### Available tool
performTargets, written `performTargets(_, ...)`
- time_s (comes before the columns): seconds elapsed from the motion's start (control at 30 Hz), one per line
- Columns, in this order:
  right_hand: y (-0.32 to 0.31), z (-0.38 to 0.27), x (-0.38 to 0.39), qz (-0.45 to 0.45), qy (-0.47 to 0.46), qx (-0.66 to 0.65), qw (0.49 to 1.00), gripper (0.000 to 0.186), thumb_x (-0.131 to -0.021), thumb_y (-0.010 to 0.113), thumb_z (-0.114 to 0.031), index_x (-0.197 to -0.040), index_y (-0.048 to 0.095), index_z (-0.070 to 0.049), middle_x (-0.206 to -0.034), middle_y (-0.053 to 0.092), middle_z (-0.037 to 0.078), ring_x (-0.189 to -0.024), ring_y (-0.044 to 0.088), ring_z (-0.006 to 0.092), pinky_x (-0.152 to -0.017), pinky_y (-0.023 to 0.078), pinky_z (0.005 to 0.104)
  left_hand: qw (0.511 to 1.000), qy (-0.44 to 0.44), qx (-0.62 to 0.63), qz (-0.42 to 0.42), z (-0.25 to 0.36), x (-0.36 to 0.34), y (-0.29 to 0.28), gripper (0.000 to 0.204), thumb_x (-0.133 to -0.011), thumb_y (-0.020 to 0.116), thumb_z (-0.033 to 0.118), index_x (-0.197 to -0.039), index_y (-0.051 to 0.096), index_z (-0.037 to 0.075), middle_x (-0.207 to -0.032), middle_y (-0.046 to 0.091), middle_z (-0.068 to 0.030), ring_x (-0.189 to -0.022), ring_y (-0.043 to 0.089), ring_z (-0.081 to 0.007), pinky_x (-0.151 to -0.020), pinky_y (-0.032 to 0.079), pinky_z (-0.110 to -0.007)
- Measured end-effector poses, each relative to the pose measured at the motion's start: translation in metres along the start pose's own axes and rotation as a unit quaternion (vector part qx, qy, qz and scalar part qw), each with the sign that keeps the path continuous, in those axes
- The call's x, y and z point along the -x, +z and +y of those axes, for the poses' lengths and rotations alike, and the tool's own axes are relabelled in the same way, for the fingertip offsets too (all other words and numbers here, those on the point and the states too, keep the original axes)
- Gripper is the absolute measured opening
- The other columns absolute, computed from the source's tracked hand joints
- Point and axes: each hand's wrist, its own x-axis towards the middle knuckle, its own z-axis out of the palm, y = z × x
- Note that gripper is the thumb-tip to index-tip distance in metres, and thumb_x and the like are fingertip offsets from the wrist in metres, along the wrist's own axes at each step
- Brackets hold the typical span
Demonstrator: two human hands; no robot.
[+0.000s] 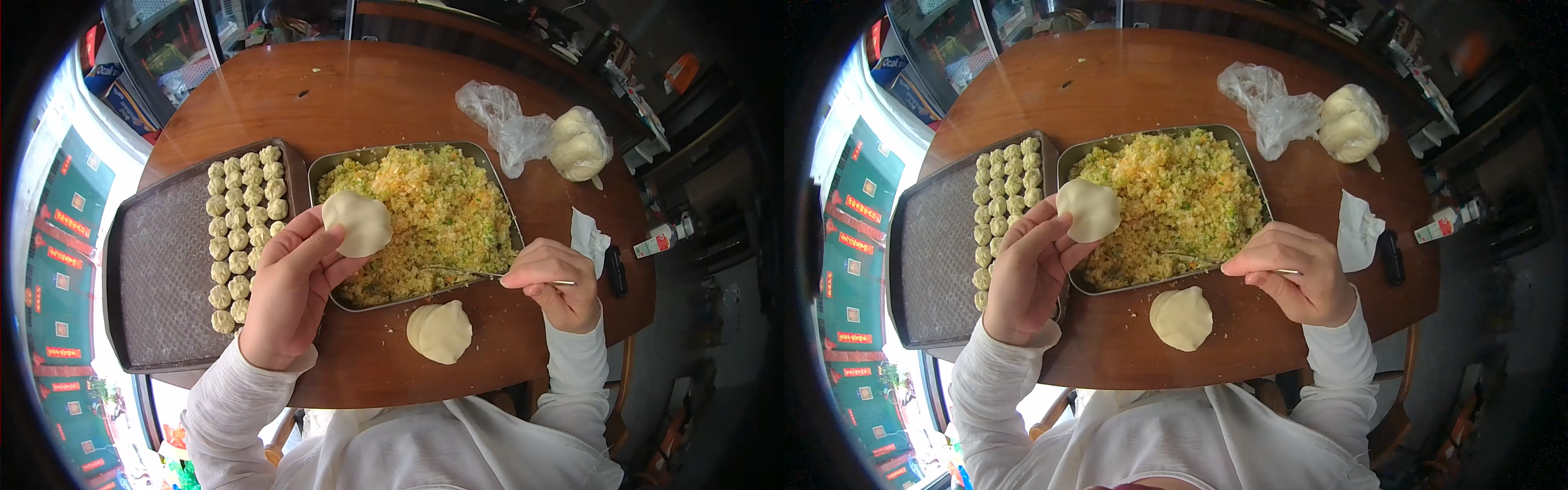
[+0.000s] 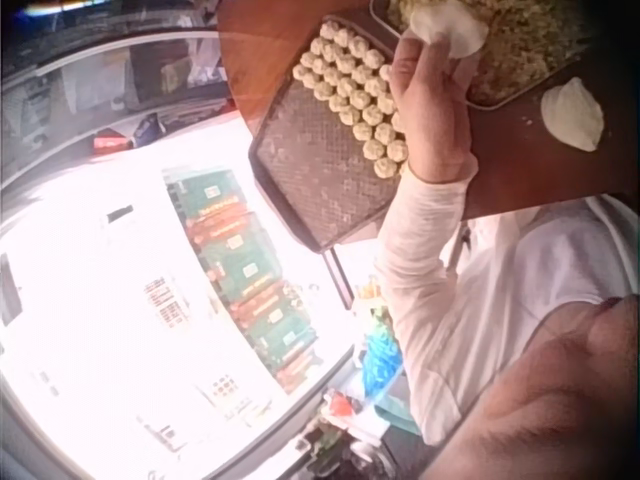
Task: The person is scooping vegetable filling into dough wrappers and pleating them to form small buns.
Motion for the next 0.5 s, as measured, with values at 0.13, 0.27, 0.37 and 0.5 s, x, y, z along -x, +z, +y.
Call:
performTargets(0.13, 0.009, -0.003, 0.002, 0.011, 0.034, -0.021, 0.999, 0.008, -0.093, 0.063, -0.002, -0.101, 0.067, 0.0, -0.087, 0.071, 0.011, -0.07, 0.068, 0.0191, -0.062, 0.052, 0.0293, 1.0, 0.004, 0.002, 0.001, -0.001, 0.0, -0.002, 0.038, -0.101, 0.047, 0.007, -0.136, 0.047, -0.006, -0.122, 0.066, -0.0153, -0.109, 0.068, -0.0208, -0.092, 0.059, -0.03)
performTargets(0.27, 0.025, -0.003, 0.008, 0.066, 0.12, -0.093, 0.986, 0.009, -0.098, 0.06, -0.003, -0.102, 0.065, 0.003, -0.093, 0.07, 0.013, -0.074, 0.071, 0.0176, -0.063, 0.057, 0.0265, 1.0, 0.001, 0.015, -0.009, 0.001, 0.001, -0.004, 0.035, -0.101, 0.05, 0.008, -0.134, 0.051, -0.005, -0.123, 0.066, -0.013, -0.109, 0.067, -0.0195, -0.092, 0.057, -0.028)
performTargets(0.37, 0.039, 0.0, 0.013, 0.135, 0.229, -0.213, 0.94, 0.013, -0.101, 0.057, -0.007, -0.104, 0.063, 0.004, -0.097, 0.069, 0.013, -0.078, 0.073, 0.018, -0.065, 0.059, 0.0258, 1.0, 0.006, 0.025, -0.016, 0.002, -0.001, -0.004, 0.034, -0.101, 0.05, 0.007, -0.132, 0.052, -0.005, -0.121, 0.066, -0.0134, -0.108, 0.068, -0.0193, -0.091, 0.057, -0.029)
performTargets(0.5, 0.044, 0.013, 0.012, 0.178, 0.285, -0.259, 0.905, 0.02, -0.105, 0.053, -0.016, -0.104, 0.06, 0.002, -0.083, 0.069, 0.011, -0.07, 0.069, 0.0144, -0.06, 0.055, 0.0248, 0.999, 0.016, 0.039, -0.009, 0.004, -0.002, -0.004, 0.03, -0.1, 0.049, 0.005, -0.128, 0.054, -0.005, -0.117, 0.067, -0.0139, -0.104, 0.07, -0.0198, -0.089, 0.059, -0.029)
